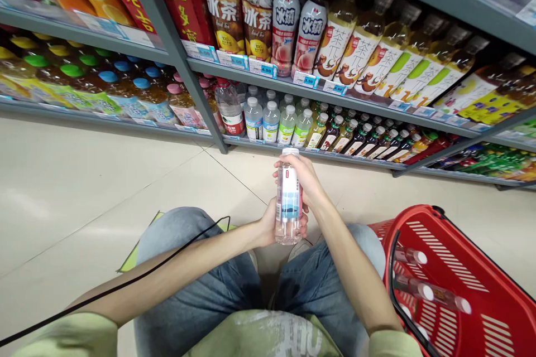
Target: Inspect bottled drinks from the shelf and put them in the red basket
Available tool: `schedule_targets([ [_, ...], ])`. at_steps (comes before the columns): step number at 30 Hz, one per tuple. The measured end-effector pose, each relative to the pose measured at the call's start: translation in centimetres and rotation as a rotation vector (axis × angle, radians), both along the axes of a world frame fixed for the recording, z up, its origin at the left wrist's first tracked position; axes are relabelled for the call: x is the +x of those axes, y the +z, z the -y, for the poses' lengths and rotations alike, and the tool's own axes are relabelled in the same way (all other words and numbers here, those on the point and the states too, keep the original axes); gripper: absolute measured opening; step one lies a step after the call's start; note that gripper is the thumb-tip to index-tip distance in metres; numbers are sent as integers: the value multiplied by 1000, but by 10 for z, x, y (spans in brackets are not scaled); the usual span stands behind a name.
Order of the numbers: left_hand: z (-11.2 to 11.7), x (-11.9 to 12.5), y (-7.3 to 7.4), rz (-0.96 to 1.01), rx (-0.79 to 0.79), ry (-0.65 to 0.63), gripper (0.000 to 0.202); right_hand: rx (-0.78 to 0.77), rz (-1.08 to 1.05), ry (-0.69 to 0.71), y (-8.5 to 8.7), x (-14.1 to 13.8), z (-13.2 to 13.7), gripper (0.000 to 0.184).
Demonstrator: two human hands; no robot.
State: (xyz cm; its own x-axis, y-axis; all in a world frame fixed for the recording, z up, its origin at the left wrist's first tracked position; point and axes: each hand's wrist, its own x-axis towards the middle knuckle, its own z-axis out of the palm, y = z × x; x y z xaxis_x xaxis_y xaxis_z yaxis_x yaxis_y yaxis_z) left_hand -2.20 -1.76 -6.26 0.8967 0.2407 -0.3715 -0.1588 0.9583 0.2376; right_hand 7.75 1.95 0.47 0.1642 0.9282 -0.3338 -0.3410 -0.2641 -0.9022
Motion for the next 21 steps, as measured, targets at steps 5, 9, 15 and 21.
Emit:
schedule_targets([
  [5, 0, 1, 1, 5, -4, 2, 43, 4, 3, 1, 1, 1, 1, 26],
  [9, 0, 1, 1, -1, 0, 2, 44, 2, -1, 4, 1, 1, 1, 25],
  [15, -1, -1, 3, 4, 26, 10, 43, -3, 46, 26, 1, 0, -1, 28],
  [21, -5, -9, 8, 171, 19, 76, 33, 443, 779, -300, 32, 28, 8, 45],
])
